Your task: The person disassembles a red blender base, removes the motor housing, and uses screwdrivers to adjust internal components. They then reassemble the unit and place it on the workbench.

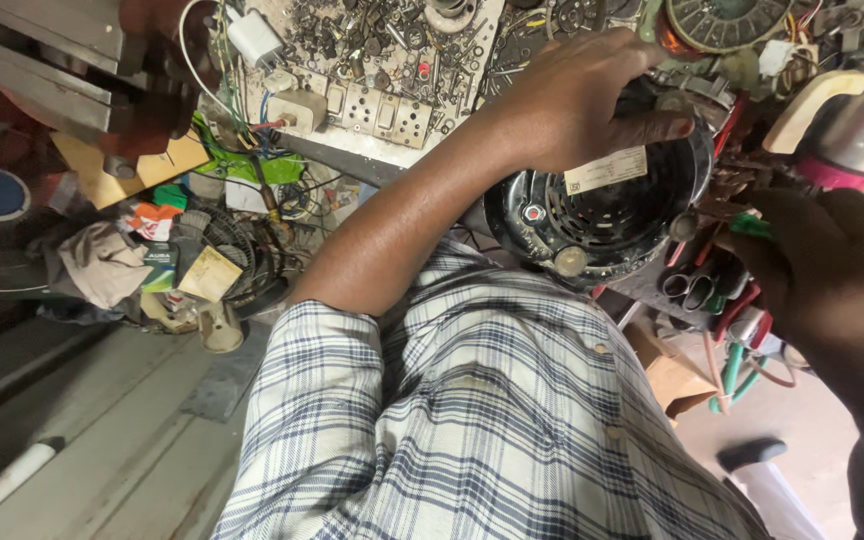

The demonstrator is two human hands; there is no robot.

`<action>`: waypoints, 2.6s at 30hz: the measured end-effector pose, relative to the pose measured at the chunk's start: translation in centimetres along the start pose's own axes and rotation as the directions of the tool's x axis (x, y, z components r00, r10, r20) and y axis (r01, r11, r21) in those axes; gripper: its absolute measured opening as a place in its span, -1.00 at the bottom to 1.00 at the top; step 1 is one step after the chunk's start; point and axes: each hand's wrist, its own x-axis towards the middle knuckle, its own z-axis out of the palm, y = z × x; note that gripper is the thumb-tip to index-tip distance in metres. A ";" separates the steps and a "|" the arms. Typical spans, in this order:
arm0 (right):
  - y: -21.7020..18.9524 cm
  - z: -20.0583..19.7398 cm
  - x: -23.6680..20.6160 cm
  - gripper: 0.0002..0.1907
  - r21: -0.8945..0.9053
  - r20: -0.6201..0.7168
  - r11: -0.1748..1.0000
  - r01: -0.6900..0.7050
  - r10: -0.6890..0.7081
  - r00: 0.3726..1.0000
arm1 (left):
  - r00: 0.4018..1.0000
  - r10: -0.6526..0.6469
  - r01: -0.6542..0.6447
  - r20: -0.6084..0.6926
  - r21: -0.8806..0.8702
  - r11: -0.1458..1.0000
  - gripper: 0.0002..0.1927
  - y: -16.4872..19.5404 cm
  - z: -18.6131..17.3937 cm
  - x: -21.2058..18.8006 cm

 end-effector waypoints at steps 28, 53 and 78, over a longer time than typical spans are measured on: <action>0.8 -0.3 0.2 -0.60 0.102 -0.085 0.984 0.147 -0.139 0.987 | 1.000 0.011 -0.012 0.018 0.035 0.999 -0.13 -0.6 0.7 0.1; 0.4 0.9 0.1 -0.61 -0.076 -0.111 0.996 0.042 -0.050 0.993 | 0.999 0.029 -0.028 -0.035 0.016 0.999 -0.10 -0.4 0.7 0.0; 1.1 3.5 -1.6 -0.65 0.018 -0.205 0.998 -0.063 0.065 0.977 | 1.000 -0.003 0.003 0.015 0.024 1.000 -0.14 -0.3 0.6 0.1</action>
